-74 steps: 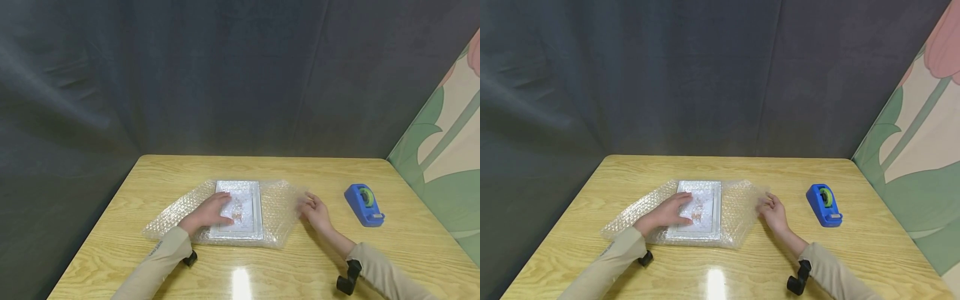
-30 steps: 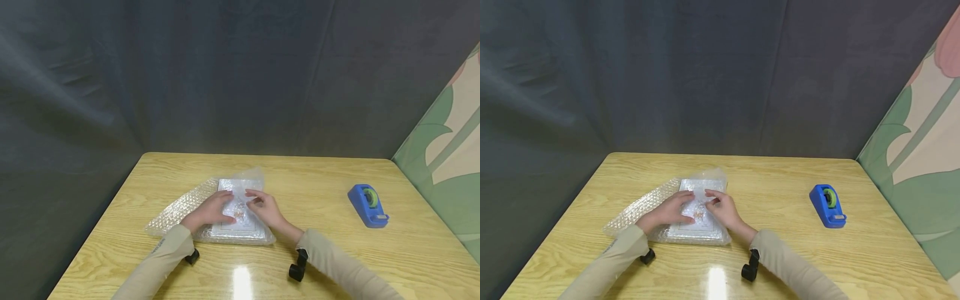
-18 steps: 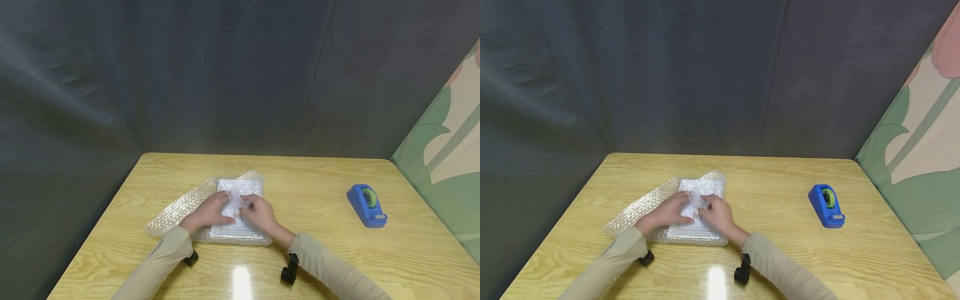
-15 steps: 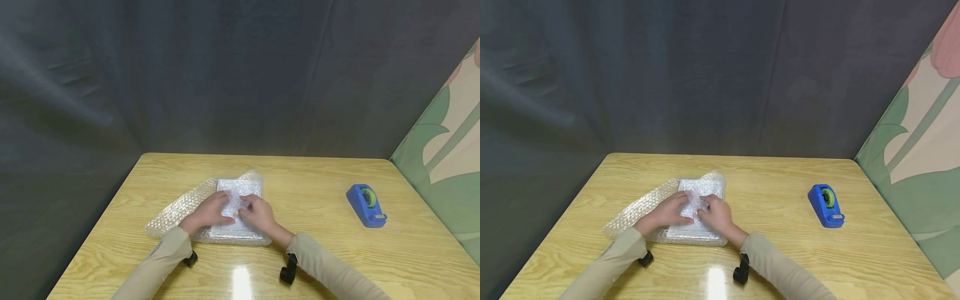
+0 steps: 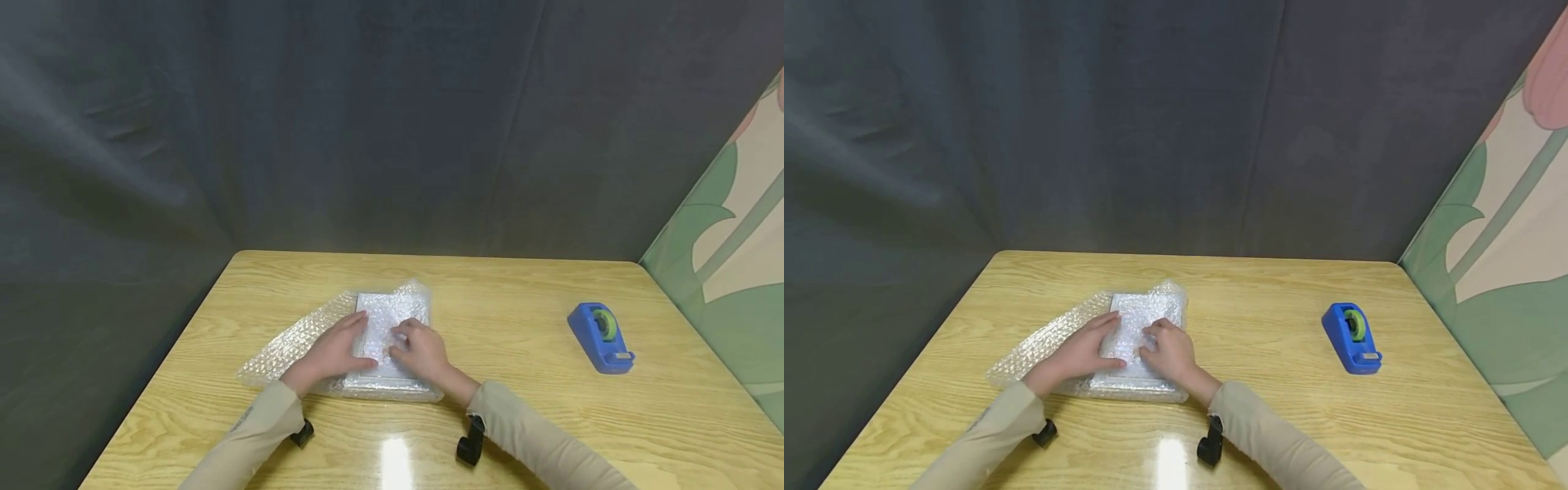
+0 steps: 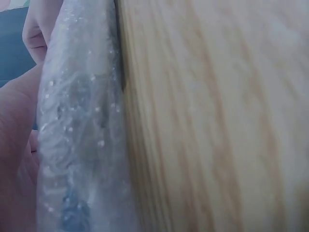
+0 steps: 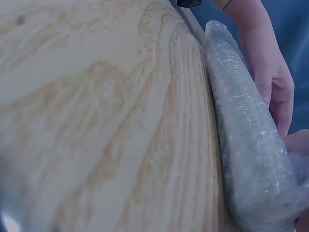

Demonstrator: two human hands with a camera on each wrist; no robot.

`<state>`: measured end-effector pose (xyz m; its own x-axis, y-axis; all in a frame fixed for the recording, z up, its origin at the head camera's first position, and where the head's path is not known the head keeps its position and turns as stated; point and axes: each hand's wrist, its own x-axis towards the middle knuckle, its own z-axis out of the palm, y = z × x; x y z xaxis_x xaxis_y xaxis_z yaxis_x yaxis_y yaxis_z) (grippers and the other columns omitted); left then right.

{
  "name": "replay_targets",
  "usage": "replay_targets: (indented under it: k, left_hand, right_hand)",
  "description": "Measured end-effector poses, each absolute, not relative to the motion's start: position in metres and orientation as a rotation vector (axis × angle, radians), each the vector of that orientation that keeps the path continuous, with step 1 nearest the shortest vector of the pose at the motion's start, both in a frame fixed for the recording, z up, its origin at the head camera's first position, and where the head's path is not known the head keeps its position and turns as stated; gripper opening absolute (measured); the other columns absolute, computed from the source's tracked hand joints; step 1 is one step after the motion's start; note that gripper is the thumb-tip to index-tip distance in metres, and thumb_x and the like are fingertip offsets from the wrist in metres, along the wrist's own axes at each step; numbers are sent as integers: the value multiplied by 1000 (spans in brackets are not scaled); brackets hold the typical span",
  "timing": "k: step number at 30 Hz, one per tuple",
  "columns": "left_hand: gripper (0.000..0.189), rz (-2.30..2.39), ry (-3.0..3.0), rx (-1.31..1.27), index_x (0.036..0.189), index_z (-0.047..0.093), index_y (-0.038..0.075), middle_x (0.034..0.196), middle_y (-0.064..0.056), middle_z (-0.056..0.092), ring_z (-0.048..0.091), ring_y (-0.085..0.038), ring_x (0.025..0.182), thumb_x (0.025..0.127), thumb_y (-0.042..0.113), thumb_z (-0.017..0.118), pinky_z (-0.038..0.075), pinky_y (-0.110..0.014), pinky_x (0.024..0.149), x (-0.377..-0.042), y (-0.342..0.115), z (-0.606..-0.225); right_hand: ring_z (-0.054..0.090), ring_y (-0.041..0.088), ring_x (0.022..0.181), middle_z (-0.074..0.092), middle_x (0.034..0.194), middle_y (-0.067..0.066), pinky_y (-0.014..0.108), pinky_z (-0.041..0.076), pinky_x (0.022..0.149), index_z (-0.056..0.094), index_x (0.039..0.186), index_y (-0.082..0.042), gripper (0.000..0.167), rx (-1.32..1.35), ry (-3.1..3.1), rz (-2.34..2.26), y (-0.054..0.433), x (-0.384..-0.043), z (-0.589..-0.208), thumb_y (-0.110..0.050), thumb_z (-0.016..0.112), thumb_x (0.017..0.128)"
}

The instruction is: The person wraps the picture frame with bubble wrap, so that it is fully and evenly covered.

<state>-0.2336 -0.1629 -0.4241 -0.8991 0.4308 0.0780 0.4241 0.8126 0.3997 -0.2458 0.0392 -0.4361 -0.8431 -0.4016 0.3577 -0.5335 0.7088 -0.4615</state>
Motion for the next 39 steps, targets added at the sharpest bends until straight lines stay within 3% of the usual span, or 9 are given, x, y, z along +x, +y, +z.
replay_targets:
  k: [11, 18, 22, 24, 27, 32, 35, 39]
  left_hand:
    - [96, 561, 2931, 786, 141, 30, 6, 150, -9, 17, 19, -28, 136, 71, 62, 62, 23, -47, 107, -241, -159, -429]
    - [95, 431, 2897, 813, 142, 30, 10, 149, -8, 19, 16, -27, 137, 71, 70, 54, 20, -49, 107, -245, -157, -432]
    - [95, 441, 2879, 804, 142, 30, 9, 149, -8, 19, 16, -28, 137, 71, 67, 57, 20, -50, 107, -246, -155, -430]
    - [95, 459, 2867, 803, 142, 30, 9, 149, -9, 19, 16, -28, 137, 71, 65, 58, 20, -50, 107, -246, -155, -428]
    - [94, 484, 2854, 798, 141, 30, 8, 149, -9, 20, 16, -28, 137, 71, 64, 60, 20, -49, 108, -245, -156, -427]
    - [95, 517, 2841, 790, 141, 30, 7, 149, -10, 20, 15, -29, 137, 71, 62, 62, 19, -48, 108, -243, -156, -425]
    - [95, 523, 2842, 789, 141, 31, 7, 149, -11, 20, 15, -29, 137, 71, 62, 62, 19, -48, 108, -243, -156, -425]
    - [95, 523, 2847, 778, 141, 31, 7, 149, -11, 20, 15, -30, 137, 70, 62, 62, 19, -49, 108, -244, -156, -425]
  right_hand:
    - [57, 18, 78, 62, 96, 8, 31, 51, 68, 68, 98, -2, 34, 846, -2652, 786, 41, -246, -439, -21, 71, 70]
    - [53, 28, 99, 56, 111, 17, 40, 47, 85, 60, 112, 4, 46, 1051, -2646, 892, 52, -243, -441, -23, 69, 76]
    - [53, 33, 102, 53, 118, 22, 41, 48, 85, 54, 117, 7, 34, 1252, -2569, 1251, 70, -246, -435, -9, 55, 87]
    - [54, 32, 101, 54, 117, 20, 40, 50, 82, 54, 116, 7, 29, 1254, -2510, 1396, 79, -249, -432, 0, 50, 88]
    - [51, 32, 108, 54, 118, 19, 44, 45, 89, 57, 114, 4, 29, 1170, -2473, 1338, 89, -253, -433, 5, 51, 86]
    - [35, 41, 123, 41, 132, 27, 55, 29, 102, 49, 124, 6, 39, 1113, -2587, 956, 94, -248, -440, -9, 54, 88]
    - [22, 46, 129, 28, 139, 31, 57, 21, 104, 36, 133, 9, 54, 1112, -2700, 842, 89, -241, -441, -22, 50, 92]
    - [13, 45, 132, 15, 145, 30, 59, 17, 105, 20, 142, 3, 69, 1070, -2803, 684, 80, -237, -440, -36, 47, 92]
